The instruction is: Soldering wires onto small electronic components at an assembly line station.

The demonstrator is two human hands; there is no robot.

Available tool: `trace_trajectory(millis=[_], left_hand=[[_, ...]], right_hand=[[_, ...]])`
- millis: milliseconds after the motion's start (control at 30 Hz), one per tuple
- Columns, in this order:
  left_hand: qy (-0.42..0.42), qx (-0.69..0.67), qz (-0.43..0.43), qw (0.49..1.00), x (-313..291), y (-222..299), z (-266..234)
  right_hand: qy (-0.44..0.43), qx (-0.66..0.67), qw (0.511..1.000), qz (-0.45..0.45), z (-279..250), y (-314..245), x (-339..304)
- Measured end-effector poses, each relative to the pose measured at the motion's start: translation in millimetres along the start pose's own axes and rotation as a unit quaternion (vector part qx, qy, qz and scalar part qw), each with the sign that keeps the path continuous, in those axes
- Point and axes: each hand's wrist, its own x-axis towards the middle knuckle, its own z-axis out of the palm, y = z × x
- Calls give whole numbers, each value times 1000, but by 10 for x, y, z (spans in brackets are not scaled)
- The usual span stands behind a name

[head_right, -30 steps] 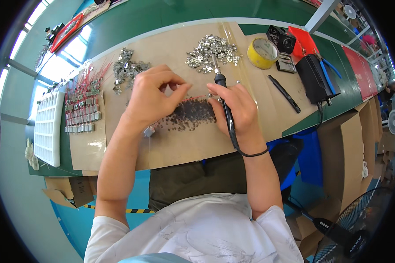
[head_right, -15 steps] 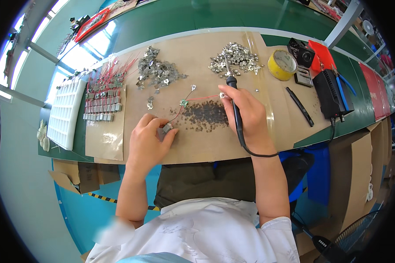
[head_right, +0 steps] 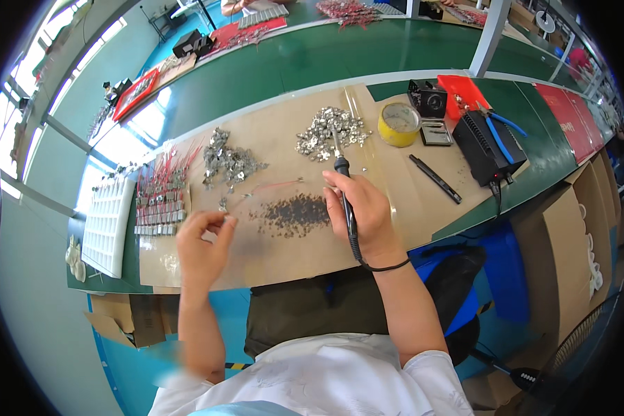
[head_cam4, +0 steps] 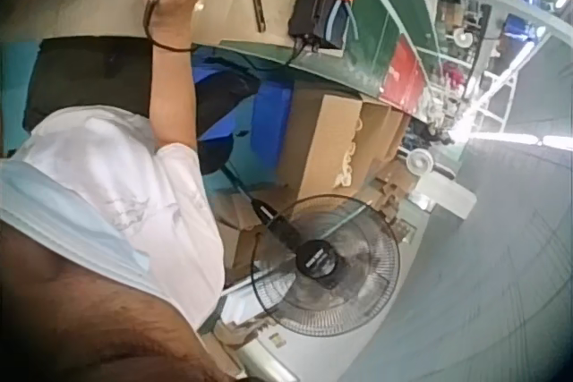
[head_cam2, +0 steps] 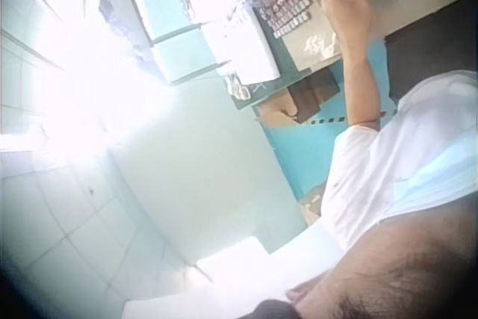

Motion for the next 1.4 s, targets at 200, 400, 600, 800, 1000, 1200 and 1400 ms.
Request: trace_trajectory(millis=[200, 400, 600, 800, 1000, 1200, 1400], left_hand=[[-31, -9, -42, 999, 1196, 390, -156], [-26, 74, 6, 997, 2858, -34, 151], [23, 99, 118, 988, 2398, 119, 350], [5, 144, -34, 989, 923, -75, 4], [-25, 177, -113, 977, 270, -503, 60], [-47, 165, -99, 980, 570, -670, 317], [-100, 153, -133, 974, 957, -538, 465]], right_hand=[[68, -43, 996, -25, -86, 23, -13], [44, -47, 998, -24, -1, 34, 10], [44, -79, 996, -23, -59, 74, -8], [17, -68, 997, -20, -30, 48, -4], [3, -52, 999, -5, -44, 30, -31], [7, -61, 998, -19, -49, 11, -39], [8, -69, 998, -15, -84, -11, -53]])
